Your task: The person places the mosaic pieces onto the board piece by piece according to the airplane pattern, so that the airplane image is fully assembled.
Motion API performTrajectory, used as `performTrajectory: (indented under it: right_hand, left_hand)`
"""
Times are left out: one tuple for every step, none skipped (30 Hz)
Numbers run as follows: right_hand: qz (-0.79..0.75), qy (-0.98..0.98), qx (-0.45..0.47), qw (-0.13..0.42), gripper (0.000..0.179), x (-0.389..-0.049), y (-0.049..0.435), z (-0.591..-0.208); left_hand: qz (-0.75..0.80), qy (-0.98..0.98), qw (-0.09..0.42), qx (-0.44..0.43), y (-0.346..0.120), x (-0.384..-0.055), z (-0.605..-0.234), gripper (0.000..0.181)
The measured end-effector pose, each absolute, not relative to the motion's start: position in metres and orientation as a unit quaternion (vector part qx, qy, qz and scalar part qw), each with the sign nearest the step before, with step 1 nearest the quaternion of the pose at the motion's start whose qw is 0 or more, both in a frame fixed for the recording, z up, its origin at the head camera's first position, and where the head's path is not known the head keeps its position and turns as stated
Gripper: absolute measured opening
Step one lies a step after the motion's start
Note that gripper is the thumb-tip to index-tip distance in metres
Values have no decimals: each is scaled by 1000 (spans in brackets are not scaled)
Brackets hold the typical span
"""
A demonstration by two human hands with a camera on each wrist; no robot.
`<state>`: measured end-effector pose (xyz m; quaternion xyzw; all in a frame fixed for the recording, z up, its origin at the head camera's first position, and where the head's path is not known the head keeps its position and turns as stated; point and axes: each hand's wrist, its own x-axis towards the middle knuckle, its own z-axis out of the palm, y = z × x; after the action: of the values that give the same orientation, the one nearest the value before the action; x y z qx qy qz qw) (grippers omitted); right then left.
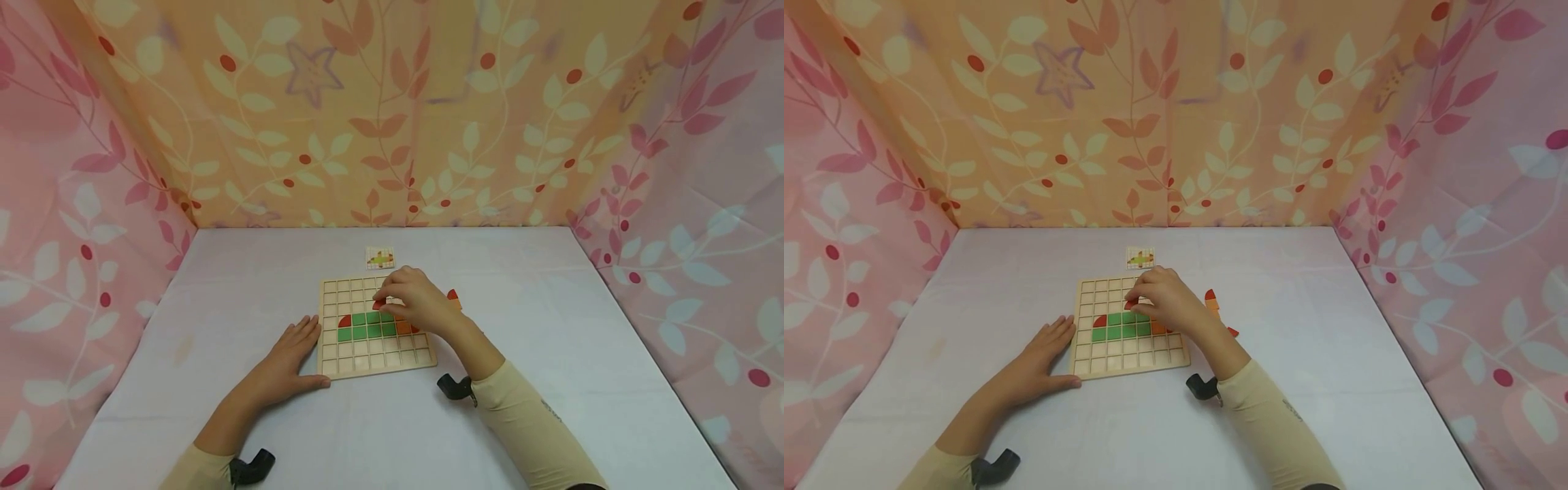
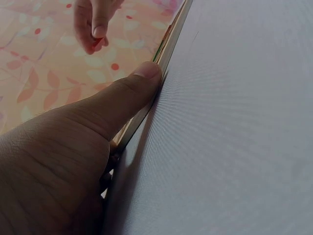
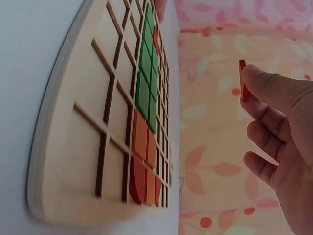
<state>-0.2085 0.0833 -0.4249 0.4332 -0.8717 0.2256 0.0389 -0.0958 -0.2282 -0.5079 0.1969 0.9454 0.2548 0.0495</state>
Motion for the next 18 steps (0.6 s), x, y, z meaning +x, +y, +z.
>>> performTrajectory:
  right_hand:
    - [221,-871,437,40,20,-208,80,-426]
    - [216,-870,441,42,20,-208,76,-427]
    - [212,-869,445,43,20,-208,72,-428]
    - [209,-868,449,45,21,-208,69,-429]
    - [207,-867,451,47,20,-207,65,-429]
    - [203,-867,453,50,20,-207,62,-431]
    - [205,-866,454,50,20,-206,58,-432]
    - [208,-865,455,51,20,-205,55,-433]
    - [211,-864,455,50,20,-205,51,-434]
    - [213,-863,456,48,20,-204,48,-434]
    - [215,-862,456,46,19,-204,45,-436]
    - [217,-861,457,45,20,-203,42,-437]
    - [218,-861,458,42,20,-203,38,-438]
    - [215,-862,458,39,21,-203,35,-439]
    - [211,-863,458,35,21,-202,32,-440]
    - [206,-864,458,32,21,-202,29,-441]
    - [203,-865,458,28,22,-201,27,-442]
    - [197,-867,457,25,22,-201,24,-444]
  left_hand:
    - [256,945,51,197,-228,-96,-508,116]
    - [257,945,51,197,-228,-96,-508,116]
    - [257,945,51,197,-228,-96,-507,116]
    - [257,945,52,197,-228,-96,-507,116]
    - [256,945,51,198,-229,-96,-508,116]
    - [256,945,51,198,-229,-96,-508,116]
    - [256,945,51,199,-229,-96,-508,116]
    - [257,945,50,199,-229,-96,-508,116]
    - [257,944,49,199,-229,-96,-508,116]
    - [257,944,49,200,-229,-96,-508,116]
    - [257,944,48,201,-229,-96,-508,116]
    - [258,944,47,202,-229,-96,-508,116]
    - [259,943,47,202,-229,-96,-507,116]
    - [260,943,46,203,-229,-96,-507,116]
    - [259,943,45,204,-229,-96,-507,116]
    - [259,943,44,205,-230,-96,-507,116]
    - [258,943,44,205,-230,-96,-507,116]
    - [258,943,44,206,-230,-96,-508,116]
